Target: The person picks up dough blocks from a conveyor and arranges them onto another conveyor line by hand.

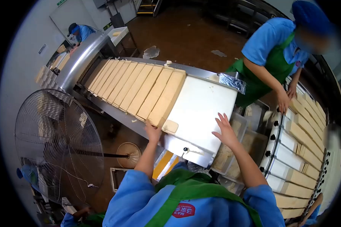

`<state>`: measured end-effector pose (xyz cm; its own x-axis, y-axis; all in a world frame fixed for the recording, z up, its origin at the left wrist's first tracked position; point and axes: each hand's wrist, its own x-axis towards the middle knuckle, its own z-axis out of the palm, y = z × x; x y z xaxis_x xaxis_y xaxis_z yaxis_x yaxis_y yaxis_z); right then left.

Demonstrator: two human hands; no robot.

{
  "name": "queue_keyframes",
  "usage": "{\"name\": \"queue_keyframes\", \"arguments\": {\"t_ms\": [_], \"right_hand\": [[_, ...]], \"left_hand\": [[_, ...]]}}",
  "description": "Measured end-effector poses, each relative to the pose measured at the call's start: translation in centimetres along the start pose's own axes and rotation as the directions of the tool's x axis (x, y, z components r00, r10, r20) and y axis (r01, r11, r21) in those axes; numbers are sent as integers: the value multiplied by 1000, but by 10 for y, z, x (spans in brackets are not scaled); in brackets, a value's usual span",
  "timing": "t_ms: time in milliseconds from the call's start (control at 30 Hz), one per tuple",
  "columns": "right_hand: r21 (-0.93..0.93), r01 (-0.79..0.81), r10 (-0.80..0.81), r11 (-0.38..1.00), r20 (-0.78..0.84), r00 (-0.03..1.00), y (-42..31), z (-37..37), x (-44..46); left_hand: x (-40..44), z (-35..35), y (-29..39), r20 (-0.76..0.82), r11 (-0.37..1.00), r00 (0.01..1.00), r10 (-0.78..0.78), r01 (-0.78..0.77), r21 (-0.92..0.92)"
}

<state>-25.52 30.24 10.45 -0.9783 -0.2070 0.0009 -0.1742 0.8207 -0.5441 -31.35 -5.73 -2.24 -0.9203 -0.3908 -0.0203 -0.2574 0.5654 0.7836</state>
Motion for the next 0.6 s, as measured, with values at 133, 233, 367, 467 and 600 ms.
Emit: {"name": "queue_keyframes", "arguments": {"t_ms": [133, 233, 367, 467, 600], "right_hand": [[-64, 116, -113, 991, 42, 993, 10, 25, 118], [-107, 168, -161, 980, 72, 984, 11, 45, 206], [-159, 118, -102, 980, 102, 989, -2, 66, 313], [-181, 38, -11, 983, 149, 989, -11, 82, 362], [-224, -53, 84, 973, 129, 988, -10, 110, 386]], "left_hand": [[11, 14, 16, 1, 987, 990, 140, -140, -76], [13, 9, 27, 116, 969, 987, 115, -86, -231], [16, -6, 44, 223, 986, 966, 134, -107, -130], [14, -11, 56, 265, 996, 963, 43, -21, -85], [21, 3, 32, 273, 979, 951, 147, -180, 97]]}}
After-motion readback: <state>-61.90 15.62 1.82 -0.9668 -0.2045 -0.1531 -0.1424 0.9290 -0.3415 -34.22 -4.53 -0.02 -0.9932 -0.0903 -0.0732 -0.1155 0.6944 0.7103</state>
